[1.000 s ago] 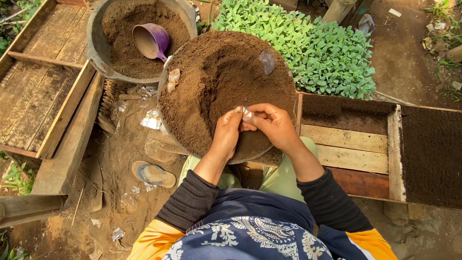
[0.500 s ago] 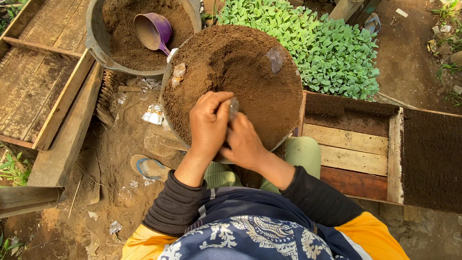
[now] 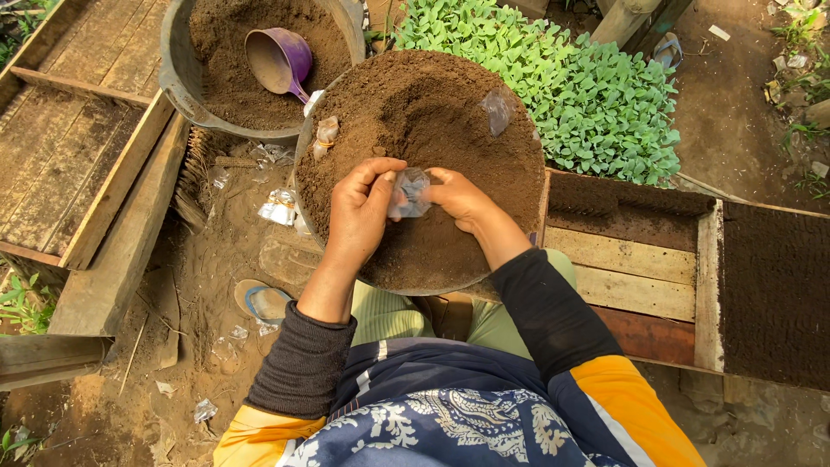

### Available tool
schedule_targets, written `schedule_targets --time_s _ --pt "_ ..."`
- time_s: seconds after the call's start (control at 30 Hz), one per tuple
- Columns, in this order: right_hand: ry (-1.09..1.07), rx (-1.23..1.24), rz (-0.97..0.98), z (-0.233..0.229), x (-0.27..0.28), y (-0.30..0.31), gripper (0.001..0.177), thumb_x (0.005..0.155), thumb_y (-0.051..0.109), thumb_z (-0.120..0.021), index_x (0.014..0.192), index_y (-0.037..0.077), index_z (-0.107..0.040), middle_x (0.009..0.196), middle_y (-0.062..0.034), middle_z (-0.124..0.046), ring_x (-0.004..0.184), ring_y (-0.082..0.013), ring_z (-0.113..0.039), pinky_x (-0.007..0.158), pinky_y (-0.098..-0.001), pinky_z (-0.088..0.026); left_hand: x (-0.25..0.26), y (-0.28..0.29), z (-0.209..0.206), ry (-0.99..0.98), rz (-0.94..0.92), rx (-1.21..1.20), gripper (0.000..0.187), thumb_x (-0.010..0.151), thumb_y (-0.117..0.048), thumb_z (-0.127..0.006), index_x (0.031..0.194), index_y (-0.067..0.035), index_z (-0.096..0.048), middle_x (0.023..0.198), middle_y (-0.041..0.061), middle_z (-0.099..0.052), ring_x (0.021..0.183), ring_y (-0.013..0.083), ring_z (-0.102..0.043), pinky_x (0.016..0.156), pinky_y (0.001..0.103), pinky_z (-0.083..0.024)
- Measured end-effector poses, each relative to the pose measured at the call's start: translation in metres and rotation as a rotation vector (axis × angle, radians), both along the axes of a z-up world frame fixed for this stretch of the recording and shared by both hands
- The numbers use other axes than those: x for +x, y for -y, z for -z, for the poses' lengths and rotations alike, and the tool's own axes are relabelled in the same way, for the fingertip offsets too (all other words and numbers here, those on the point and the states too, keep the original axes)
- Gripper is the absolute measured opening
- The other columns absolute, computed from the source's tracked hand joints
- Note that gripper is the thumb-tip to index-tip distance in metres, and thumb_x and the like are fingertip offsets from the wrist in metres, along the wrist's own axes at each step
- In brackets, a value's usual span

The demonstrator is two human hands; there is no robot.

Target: The person scoops soil from a large basin into small plastic packets and places them into a wooden tray. The person repeats this process multiple times, filling several packets with soil.

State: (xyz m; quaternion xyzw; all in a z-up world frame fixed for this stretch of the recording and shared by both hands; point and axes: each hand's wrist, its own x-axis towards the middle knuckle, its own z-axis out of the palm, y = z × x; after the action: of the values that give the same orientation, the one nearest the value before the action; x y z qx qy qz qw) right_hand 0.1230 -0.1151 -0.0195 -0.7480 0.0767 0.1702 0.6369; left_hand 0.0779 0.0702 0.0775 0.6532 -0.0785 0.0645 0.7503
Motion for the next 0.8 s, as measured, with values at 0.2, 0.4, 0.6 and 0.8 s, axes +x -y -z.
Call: schedule_targets --time_s 0.2,0.4,0.6,0.8 --pt "-0.127 0.693 0.24 -0.079 -0.009 0.001 0.03 0.079 0.018 -0.071 0.104 0.008 -0.058 0.094 -0.0152 -0.064 0.082 -0.027 -0.067 0.068 -0.0374 -0.058 -0.001 0.012 -0.003 -0.051 -0.019 0.344 0.012 0.085 0.003 -0.058 0.087 -0.002 -0.069 0.076 0.012 -0.067 0.066 0.0176 -0.063 0.058 0.027 -0.053" --pt "0.117 0.719 0.598 -0.138 -0.018 -0.025 0.043 0.076 0.014 -0.076 0.105 -0.006 -0.052 0.094 -0.025 -0.065 0.085 -0.0307 -0.068 0.072 -0.0454 -0.057 0.0 0.051 0.014 -0.059 0.03 0.671 0.008 0.081 0.002 -0.058 0.078 0.001 -0.066 0.062 0.014 -0.063 0.056 0.026 -0.063 0.048 0.03 -0.049" --pt "0.273 0.689 0.686 -0.108 -0.021 -0.019 0.028 0.075 -0.006 -0.061 0.103 -0.008 -0.058 0.094 -0.0295 -0.064 0.084 -0.038 -0.067 0.067 -0.0491 -0.059 0.014 0.068 0.068 -0.111 0.063 0.548 0.003 0.074 0.006 -0.055 0.076 0.007 -0.057 0.064 0.024 -0.058 0.07 0.0386 -0.059 0.059 0.041 -0.047" --pt "0.407 0.459 0.443 -0.102 -0.038 -0.011 0.035 0.079 -0.002 -0.052 0.113 -0.004 -0.056 0.1 -0.0219 -0.06 0.095 -0.0312 -0.06 0.083 -0.0467 -0.053 0.019 0.073 0.088 -0.228 0.091 0.468 0.026 0.076 0.006 -0.055 0.101 0.013 -0.061 0.093 0.034 -0.062 0.104 0.0475 -0.055 0.084 0.055 -0.046"
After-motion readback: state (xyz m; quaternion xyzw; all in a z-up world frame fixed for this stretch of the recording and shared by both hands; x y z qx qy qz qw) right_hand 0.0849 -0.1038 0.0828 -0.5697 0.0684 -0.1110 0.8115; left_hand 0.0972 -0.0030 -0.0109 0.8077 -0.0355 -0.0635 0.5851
